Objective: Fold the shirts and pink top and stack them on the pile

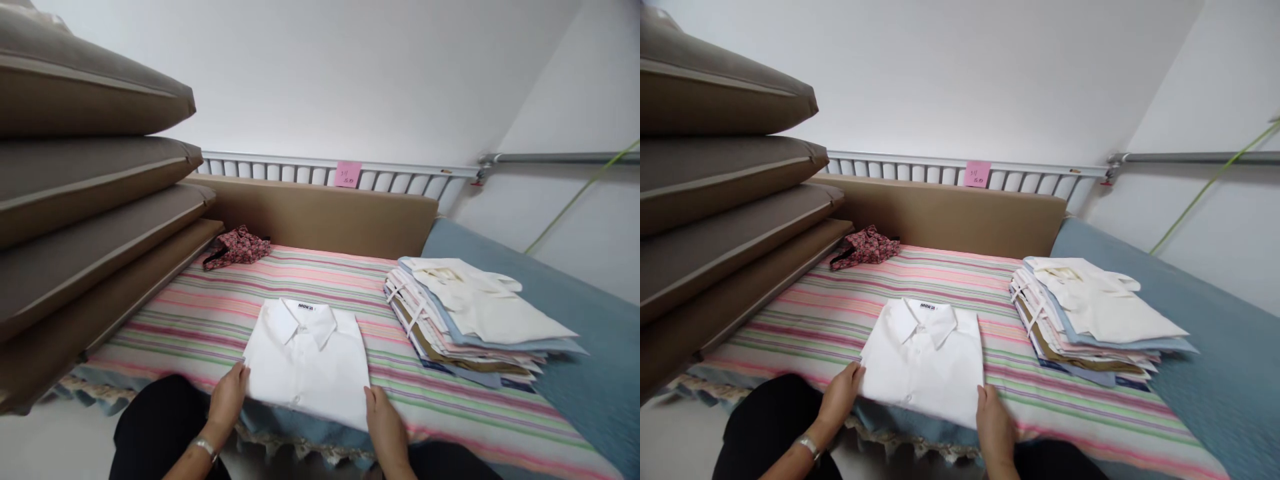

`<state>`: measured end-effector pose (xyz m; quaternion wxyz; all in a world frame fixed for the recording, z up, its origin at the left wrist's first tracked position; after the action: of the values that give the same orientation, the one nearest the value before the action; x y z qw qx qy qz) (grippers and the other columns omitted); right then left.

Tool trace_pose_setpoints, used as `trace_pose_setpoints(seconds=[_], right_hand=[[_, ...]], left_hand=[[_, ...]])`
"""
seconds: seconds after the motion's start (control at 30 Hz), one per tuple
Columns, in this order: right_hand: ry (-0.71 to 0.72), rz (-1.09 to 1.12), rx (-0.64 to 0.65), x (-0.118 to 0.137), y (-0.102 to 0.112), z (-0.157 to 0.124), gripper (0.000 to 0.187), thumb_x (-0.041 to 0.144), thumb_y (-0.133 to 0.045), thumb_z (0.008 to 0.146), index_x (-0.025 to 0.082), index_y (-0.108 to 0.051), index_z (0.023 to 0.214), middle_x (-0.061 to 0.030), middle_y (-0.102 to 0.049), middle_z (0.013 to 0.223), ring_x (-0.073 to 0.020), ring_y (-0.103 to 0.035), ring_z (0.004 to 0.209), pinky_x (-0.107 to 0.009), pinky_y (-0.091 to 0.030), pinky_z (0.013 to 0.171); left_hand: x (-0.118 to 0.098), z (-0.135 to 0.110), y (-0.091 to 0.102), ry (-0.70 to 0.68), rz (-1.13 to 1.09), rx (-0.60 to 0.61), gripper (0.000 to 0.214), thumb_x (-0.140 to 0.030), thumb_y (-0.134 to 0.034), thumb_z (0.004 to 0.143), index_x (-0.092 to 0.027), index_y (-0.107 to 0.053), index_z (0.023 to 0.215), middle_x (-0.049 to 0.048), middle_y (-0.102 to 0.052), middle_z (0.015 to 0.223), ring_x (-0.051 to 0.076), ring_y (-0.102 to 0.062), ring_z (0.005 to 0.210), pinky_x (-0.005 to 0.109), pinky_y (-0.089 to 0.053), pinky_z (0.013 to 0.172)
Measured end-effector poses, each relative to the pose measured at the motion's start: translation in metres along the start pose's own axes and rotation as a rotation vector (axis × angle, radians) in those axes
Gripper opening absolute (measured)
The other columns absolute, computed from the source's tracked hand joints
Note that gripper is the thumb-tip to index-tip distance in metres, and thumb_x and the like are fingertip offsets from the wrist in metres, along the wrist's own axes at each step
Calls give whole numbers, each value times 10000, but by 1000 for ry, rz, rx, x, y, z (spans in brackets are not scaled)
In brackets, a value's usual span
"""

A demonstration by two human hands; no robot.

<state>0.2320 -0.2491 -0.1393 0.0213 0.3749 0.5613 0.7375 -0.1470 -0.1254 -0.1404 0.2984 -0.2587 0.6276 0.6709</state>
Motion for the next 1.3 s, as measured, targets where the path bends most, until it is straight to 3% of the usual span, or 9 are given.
trace_pose_setpoints(seconds=[0.17,0.27,0.37,0.5,0.6,0.77,1.03,1.17,1.3], right_hand=[[9,119,65,-2,3,6,401,544,-243,813,245,-510,793,-74,-669,795,-230,-611,728,-299,-405,657],[-55,191,89,-1,9,12,446,598,-252,786,249,-531,797,-81,-674,872,-248,-608,819,-310,-419,716],[-75,125,118,3,10,18,448,582,-226,794,251,-527,796,-92,-673,880,-267,-602,814,-326,-413,696],[-31,-4,150,7,4,22,377,507,-221,841,255,-486,752,-84,-671,839,-252,-602,762,-315,-396,655],[-29,-82,169,6,1,22,348,456,-236,886,252,-486,756,-77,-680,841,-237,-613,755,-298,-387,635],[-58,-223,172,11,5,17,343,398,-238,940,238,-519,826,-81,-700,883,-219,-640,752,-287,-363,604],[-34,-258,181,16,6,15,344,391,-245,947,230,-536,858,-66,-703,821,-214,-650,725,-288,-369,591],[24,-96,109,16,22,21,316,408,-329,899,250,-590,816,-30,-695,787,-192,-638,722,-271,-401,606],[97,25,-6,33,47,34,340,409,-335,875,245,-632,901,-52,-696,934,-189,-631,835,-264,-428,674]], left_hand=[[18,5,-8,151,-446,115,396,-602,-484,683,-215,-477,602,-20,-458,555,156,-459,530,276,-366,533],[21,5,-9,235,-506,167,520,-711,-374,681,-208,-488,623,-41,-411,512,127,-399,441,263,-328,455],[19,4,-12,280,-527,220,543,-745,-419,643,-208,-452,572,-59,-358,454,105,-354,388,244,-255,414],[16,7,-15,266,-485,224,528,-731,-502,600,-214,-426,524,-67,-333,429,93,-321,368,242,-238,401],[13,10,-10,223,-406,154,471,-670,-476,661,-220,-415,532,-56,-357,449,112,-355,402,254,-290,425],[2,4,8,98,-194,-14,271,-425,-408,823,-206,-482,680,14,-571,697,172,-529,705,269,-386,683],[0,-8,12,112,89,-4,184,-268,-432,855,-211,-496,692,24,-588,651,198,-558,641,286,-353,615],[-33,-1,27,-154,171,-120,177,-245,-408,884,-186,-563,947,65,-648,889,216,-604,847,335,-448,782],[-72,3,7,-504,264,-183,299,-245,-388,914,-153,-561,1140,105,-627,1135,221,-563,1080,379,-429,965]])
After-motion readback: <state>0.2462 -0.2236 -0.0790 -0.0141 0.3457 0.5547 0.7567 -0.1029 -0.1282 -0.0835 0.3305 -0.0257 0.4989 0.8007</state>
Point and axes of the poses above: each hand's wrist, its own z-axis towards the middle knuckle, its own y-axis out of the back of the hand, x = y × z, the point moved 9 cm from there along z, towards the middle knuckle
